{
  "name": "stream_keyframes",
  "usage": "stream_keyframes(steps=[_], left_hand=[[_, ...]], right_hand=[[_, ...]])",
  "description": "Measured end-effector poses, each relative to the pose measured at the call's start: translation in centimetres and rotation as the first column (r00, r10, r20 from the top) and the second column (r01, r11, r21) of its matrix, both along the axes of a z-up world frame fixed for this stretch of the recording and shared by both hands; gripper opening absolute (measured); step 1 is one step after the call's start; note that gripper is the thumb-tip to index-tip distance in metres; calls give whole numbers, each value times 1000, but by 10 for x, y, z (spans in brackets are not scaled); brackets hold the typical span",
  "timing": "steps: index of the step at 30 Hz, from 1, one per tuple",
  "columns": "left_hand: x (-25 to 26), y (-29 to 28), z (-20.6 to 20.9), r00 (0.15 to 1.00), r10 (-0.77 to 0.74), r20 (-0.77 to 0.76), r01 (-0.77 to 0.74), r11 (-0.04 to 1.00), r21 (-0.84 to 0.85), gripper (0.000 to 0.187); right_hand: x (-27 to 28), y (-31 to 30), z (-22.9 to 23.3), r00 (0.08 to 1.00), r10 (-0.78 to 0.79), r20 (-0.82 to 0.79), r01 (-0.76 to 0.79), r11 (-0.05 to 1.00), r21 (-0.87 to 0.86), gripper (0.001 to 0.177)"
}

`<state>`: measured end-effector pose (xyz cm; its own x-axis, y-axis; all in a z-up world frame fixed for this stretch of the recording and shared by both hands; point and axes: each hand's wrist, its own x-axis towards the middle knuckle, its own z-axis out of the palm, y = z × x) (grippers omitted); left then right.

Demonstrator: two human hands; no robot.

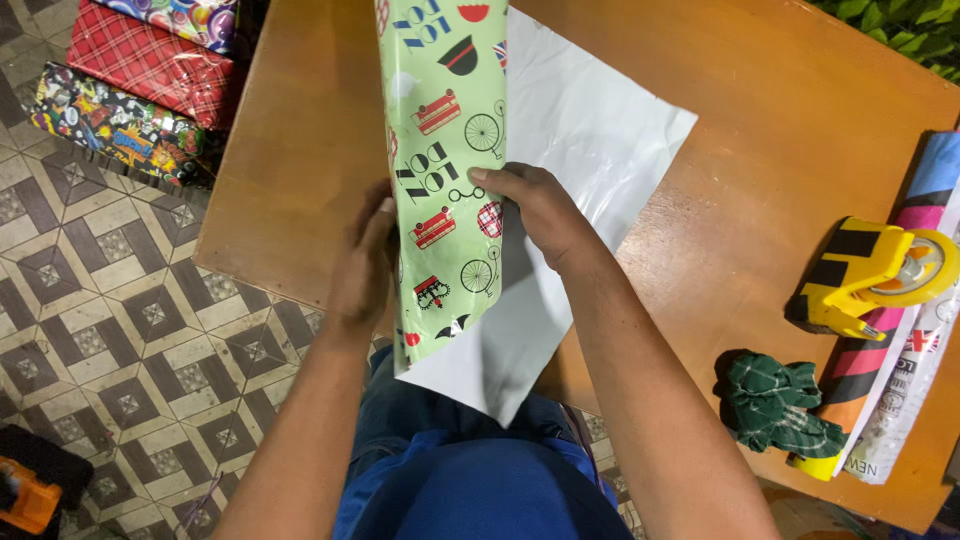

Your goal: The person wipes a sheet of patterned wrapping paper and a small product box with a green cloth, then places the box on the paper and folds the paper around it. The clip ends before the gift is fully wrapped or taped.

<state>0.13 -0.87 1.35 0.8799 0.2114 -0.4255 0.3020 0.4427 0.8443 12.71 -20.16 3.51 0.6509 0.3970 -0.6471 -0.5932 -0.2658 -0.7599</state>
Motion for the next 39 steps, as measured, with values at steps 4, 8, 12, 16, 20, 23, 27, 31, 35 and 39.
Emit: stream_keyframes(steps=[4,8,12,16,20,23,27,31,35,39], left_hand=[[8,2,17,998,-27,-65,27,1000,-5,51],[9,1,16,1000,-20,-19,19,997,-73,50],[10,3,16,1000,-13,-20,13,1000,-19,70],[18,12,28,988,-23,-151,32,998,57,94],[30,9,45,961,-209,-181,244,948,205,103],[33,3,53,976,-173,-129,192,970,147,90],[41,-7,53,987,-150,-60,154,985,82,74],[49,-14,50,983,-140,-122,153,983,100,65],[54,-21,48,972,-172,-162,203,958,202,60],[54,-26,49,974,-148,-169,185,956,228,60]], right_hand=[[0,6,-2,999,-33,9,33,999,-15,68],[2,5,-3,1000,-26,-4,26,1000,-7,66],[5,7,1,1000,-13,-13,13,1000,-24,63],[3,8,2,1000,-10,5,10,998,-64,60],[4,4,-1,999,-51,10,51,998,37,55],[6,-2,-6,994,-99,-55,104,991,88,48],[7,-10,-11,978,-172,-121,185,978,97,41],[8,-21,-12,966,-215,-145,231,968,104,45],[9,-29,-11,945,-250,-209,273,958,89,49],[9,-32,-15,943,-284,-175,297,953,58,49]])
